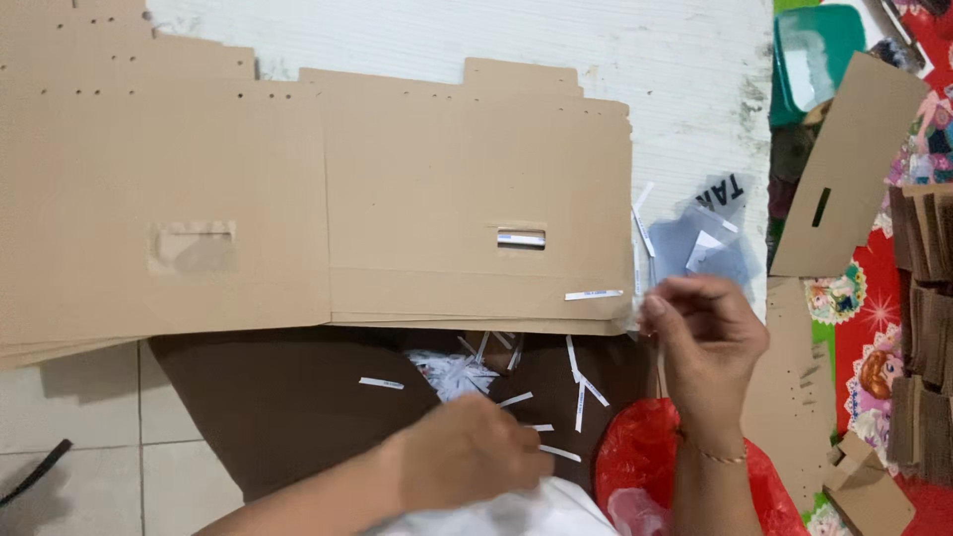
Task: The person takes a cardboard sheet, applies an adhesive strip to the center, and stacks it onto a pile.
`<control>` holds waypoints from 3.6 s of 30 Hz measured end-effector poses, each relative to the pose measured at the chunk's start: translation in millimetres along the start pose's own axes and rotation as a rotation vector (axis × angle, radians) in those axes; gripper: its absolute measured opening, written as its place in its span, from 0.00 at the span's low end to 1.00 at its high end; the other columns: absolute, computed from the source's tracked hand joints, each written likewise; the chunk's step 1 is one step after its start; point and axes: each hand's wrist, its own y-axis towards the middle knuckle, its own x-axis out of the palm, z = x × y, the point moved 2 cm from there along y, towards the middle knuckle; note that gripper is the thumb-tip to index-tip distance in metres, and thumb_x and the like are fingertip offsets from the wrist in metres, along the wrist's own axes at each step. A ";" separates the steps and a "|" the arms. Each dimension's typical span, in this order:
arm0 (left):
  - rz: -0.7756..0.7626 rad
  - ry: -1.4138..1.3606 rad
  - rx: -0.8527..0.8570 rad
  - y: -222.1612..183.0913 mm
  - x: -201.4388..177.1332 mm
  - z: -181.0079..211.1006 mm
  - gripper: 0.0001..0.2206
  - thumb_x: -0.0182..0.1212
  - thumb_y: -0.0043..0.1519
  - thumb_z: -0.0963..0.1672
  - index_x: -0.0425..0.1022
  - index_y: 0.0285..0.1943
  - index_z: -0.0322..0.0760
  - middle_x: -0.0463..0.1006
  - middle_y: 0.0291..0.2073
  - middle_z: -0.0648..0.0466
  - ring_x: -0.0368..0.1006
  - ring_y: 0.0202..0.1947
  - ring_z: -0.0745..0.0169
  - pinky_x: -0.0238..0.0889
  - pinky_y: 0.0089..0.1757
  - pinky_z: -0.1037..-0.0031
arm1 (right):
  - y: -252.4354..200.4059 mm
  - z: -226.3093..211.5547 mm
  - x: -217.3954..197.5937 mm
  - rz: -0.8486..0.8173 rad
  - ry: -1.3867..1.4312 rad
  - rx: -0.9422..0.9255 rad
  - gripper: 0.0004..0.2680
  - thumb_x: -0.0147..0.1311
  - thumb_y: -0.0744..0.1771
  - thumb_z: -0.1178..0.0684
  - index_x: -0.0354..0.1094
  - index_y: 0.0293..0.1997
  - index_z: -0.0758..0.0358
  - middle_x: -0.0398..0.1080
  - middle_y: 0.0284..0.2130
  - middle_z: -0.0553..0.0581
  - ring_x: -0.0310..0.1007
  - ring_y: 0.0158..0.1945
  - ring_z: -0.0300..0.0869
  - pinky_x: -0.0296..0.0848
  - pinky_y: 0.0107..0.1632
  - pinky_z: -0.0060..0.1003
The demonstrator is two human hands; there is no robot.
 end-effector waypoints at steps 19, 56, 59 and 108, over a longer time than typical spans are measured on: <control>0.488 0.216 -0.519 -8.1 -51.9 -85.9 0.11 0.58 0.65 0.40 0.71 0.54 0.29 0.70 0.48 0.43 0.70 0.60 0.37 0.71 0.53 0.55 | 86.5 -2.1 93.4 -0.559 -0.200 -0.209 0.03 0.61 0.64 0.65 0.77 0.39 0.69 0.73 0.25 0.60 0.72 0.24 0.40 0.70 0.26 0.32; 0.345 0.472 -0.490 -5.1 -40.1 -87.1 0.16 0.51 0.68 0.42 0.73 0.64 0.30 0.71 0.61 0.43 0.68 0.59 0.40 0.58 0.62 0.49 | 85.4 5.8 91.1 -0.375 -0.470 -0.408 0.05 0.66 0.63 0.64 0.77 0.38 0.65 0.74 0.27 0.59 0.76 0.30 0.49 0.76 0.31 0.39; 0.341 0.486 -0.481 -1.2 -44.2 -93.5 0.16 0.55 0.67 0.45 0.75 0.61 0.34 0.74 0.58 0.46 0.71 0.55 0.45 0.61 0.60 0.52 | 77.3 9.7 85.1 -0.186 -0.616 -0.595 0.05 0.66 0.65 0.65 0.76 0.41 0.64 0.71 0.31 0.54 0.77 0.35 0.49 0.76 0.35 0.39; 0.443 0.441 -0.270 -25.7 -48.6 -75.2 0.27 0.41 0.70 0.49 0.50 0.80 0.48 0.51 0.78 0.45 0.50 0.79 0.41 0.44 0.73 0.44 | -51.5 -62.3 -39.5 0.221 0.256 0.092 0.33 0.42 0.66 0.69 0.45 0.84 0.47 0.66 0.67 0.65 0.67 0.68 0.40 0.73 0.63 0.39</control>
